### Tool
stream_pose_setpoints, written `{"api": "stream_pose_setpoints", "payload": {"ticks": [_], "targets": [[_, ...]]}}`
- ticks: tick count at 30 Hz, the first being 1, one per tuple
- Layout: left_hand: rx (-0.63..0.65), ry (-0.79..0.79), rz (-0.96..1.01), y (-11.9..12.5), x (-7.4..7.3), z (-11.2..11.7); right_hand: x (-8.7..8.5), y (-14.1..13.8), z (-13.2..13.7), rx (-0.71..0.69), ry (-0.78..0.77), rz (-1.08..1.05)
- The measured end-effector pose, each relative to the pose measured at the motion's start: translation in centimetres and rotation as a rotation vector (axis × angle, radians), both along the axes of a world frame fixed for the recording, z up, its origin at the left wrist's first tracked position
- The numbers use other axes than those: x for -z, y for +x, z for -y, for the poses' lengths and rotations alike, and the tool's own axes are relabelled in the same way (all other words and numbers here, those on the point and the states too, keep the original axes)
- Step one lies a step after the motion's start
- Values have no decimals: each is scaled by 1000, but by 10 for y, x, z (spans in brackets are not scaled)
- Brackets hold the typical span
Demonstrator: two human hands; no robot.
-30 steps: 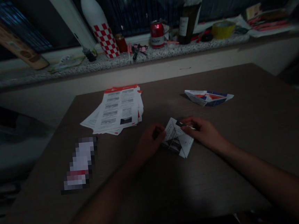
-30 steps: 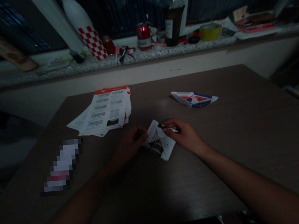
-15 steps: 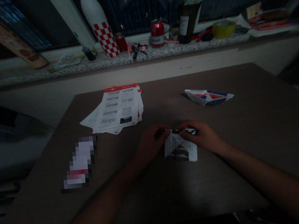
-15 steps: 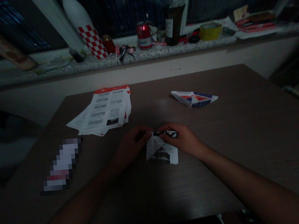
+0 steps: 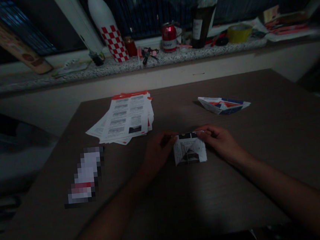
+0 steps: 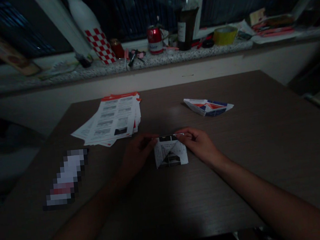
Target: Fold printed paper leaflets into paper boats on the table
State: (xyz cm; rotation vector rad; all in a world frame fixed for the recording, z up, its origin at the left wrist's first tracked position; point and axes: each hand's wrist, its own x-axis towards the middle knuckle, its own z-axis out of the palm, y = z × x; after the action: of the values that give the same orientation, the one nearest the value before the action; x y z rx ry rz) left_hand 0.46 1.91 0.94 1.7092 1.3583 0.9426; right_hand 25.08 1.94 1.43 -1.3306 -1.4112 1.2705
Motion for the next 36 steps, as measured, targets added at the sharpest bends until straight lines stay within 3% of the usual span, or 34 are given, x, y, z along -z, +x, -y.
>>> {"api": "stream_pose_setpoints", "payload": {"ticks": [20,27,36], "targets": [[25,-45,10,0,1,-1,9,4,-2,15,11,24],[6,-15,-91,-3,10,-8,14,11,-15,-131,104,118],[-5,27,-77,-6,9,-11,14,16,-17,-86,34,79]]}}
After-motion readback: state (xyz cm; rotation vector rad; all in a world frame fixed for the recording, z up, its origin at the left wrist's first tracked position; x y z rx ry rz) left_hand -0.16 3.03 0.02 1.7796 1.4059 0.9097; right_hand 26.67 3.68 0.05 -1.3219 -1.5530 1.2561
